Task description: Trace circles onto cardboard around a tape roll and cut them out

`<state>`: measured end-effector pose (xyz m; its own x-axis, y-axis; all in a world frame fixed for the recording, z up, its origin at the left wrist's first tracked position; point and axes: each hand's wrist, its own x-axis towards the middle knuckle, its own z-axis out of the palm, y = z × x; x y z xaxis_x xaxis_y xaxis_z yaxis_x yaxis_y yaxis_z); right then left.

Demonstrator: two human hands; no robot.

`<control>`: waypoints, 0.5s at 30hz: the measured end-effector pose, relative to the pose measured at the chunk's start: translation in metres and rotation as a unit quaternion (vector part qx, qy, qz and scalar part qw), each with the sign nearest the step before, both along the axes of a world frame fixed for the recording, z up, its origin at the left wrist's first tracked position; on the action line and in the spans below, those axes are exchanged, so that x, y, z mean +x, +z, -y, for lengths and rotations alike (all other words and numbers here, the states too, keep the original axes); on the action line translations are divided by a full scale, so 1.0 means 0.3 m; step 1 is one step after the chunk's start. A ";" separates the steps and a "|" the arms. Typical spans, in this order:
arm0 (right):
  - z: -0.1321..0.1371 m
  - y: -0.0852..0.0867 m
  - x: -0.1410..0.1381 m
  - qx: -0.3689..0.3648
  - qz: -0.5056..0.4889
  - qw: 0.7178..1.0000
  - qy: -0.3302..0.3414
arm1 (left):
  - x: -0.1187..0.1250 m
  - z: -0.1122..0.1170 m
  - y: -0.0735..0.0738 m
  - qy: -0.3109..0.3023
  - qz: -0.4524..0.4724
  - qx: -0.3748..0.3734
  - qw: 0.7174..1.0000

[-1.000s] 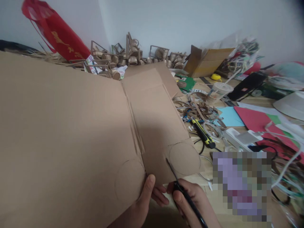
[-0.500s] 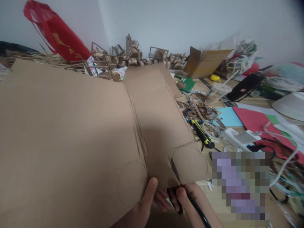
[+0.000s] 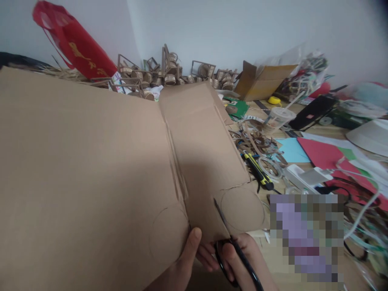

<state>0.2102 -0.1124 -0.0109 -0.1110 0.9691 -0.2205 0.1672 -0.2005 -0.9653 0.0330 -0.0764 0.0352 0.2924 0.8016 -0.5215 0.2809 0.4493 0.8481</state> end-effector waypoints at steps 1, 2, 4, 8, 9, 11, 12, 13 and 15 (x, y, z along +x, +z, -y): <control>0.002 -0.007 0.007 0.006 -0.003 1.000 0.003 | 0.005 0.000 0.003 -0.002 0.024 -0.015 1.000; 0.005 -0.015 0.013 0.011 -0.006 1.000 0.002 | 0.011 0.000 0.007 -0.004 0.055 -0.030 0.998; 0.011 -0.029 0.025 0.013 -0.010 1.000 -0.015 | 0.022 0.000 0.022 -0.010 0.110 -0.047 0.993; 0.020 -0.034 0.029 -0.006 -0.009 0.999 -0.039 | 0.031 0.003 0.040 -0.004 0.137 -0.051 0.989; 0.019 -0.032 0.026 -0.014 -0.015 0.999 -0.038 | 0.031 0.005 0.039 0.001 0.133 -0.053 0.990; 0.016 -0.028 0.017 -0.026 -0.034 0.999 -0.032 | 0.028 0.007 0.030 0.012 0.123 -0.053 0.991; 0.015 -0.030 0.013 -0.026 -0.041 0.998 -0.033 | 0.025 0.007 0.024 0.014 0.116 -0.050 0.992; 0.016 -0.034 0.009 -0.022 -0.043 0.998 -0.038 | 0.023 0.006 0.017 0.013 0.109 -0.049 0.993; 0.022 -0.051 0.006 -0.011 -0.039 0.998 -0.049 | 0.016 0.002 0.004 -0.015 0.102 -0.049 0.993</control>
